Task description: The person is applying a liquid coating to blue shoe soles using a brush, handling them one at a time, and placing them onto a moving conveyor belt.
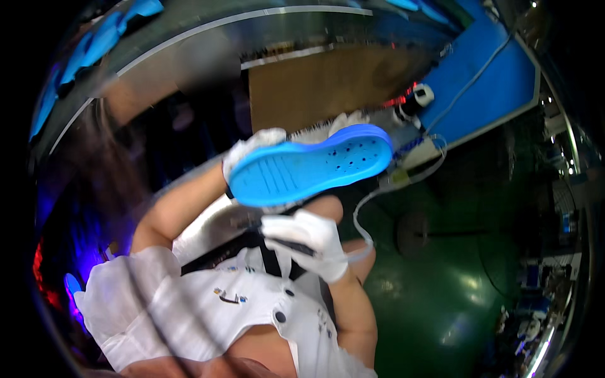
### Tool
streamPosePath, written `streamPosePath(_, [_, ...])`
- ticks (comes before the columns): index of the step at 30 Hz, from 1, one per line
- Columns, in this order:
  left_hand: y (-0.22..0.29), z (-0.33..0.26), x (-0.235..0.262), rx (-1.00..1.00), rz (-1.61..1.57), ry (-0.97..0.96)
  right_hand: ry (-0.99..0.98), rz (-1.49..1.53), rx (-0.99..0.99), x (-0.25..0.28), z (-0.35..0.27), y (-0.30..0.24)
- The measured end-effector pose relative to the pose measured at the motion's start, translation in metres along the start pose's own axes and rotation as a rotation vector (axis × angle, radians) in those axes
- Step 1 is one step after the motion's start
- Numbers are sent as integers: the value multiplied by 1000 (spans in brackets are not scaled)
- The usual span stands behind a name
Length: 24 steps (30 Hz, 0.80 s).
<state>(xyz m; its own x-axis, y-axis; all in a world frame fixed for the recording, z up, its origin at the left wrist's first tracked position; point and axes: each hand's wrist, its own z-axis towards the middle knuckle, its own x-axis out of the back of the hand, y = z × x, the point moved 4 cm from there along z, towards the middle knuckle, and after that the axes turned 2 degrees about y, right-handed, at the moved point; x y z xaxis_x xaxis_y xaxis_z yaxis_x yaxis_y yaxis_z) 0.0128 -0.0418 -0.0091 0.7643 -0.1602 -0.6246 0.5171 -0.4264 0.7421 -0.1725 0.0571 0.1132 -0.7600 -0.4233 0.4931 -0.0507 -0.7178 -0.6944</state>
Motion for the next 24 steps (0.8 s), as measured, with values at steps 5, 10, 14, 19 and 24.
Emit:
streamPosePath(5, [63,-70,-71,-11,-414,-442,235,140,-125,34,-31,-3])
streamPosePath(10, [218,-115,-113,-243,-663,-804,332,240,-147,33,-30,9])
streamPosePath(14, [312,-122,-89,925,-2827,-1388,325,281,-174,11,-25,18])
streamPosePath(19, [342,-138,-92,930,-3232,-1437,291,207,-235,13,-34,25])
streamPosePath(24, [352,-145,-16,109,-3047,-1781,346,242,-297,10,-39,31])
